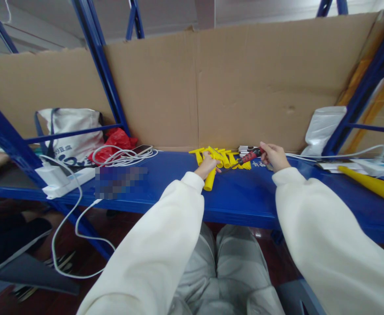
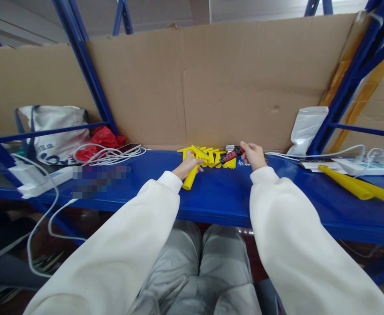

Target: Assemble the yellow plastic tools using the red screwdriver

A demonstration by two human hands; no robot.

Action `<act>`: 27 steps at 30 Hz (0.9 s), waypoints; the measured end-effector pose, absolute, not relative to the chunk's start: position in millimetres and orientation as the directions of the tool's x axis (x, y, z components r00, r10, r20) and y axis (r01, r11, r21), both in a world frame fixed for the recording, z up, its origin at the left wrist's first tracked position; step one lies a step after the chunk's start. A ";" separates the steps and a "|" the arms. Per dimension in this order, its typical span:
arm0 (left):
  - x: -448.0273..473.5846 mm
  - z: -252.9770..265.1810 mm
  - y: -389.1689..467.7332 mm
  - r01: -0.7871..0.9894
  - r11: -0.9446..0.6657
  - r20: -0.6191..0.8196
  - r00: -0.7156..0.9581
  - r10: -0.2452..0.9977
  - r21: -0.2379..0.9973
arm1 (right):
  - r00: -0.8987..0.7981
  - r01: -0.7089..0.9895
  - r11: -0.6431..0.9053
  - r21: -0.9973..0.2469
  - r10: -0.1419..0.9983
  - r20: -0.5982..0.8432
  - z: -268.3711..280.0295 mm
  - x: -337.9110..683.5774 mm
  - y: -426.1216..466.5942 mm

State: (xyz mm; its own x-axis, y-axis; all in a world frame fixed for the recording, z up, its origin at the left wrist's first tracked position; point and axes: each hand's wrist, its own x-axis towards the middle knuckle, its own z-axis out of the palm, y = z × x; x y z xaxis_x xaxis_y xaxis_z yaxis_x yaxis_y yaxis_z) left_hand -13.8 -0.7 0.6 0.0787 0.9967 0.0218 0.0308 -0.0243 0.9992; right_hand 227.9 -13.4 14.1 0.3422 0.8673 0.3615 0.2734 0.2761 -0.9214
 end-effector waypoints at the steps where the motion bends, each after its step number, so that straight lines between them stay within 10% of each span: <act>1: -13.9 0.4 -0.4 0.026 -0.020 0.018 0.080 0.997 0.999 | 0.370 0.269 0.292 -0.918 0.848 0.379 14.0 229.8 -12.8; 27: -18.5 9.8 -12.6 -0.050 0.153 -0.129 0.321 0.938 0.987 | 0.516 0.138 0.333 -0.933 0.780 0.355 9.4 234.9 -0.2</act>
State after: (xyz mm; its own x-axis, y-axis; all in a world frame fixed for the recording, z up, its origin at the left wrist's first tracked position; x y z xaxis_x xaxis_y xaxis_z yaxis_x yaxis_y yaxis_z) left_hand -18.5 -12.6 9.8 0.3206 0.9384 -0.1293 -0.0500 0.1530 0.9870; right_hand 234.9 -0.2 9.4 0.5160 0.7797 0.3547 0.1380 0.3330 -0.9328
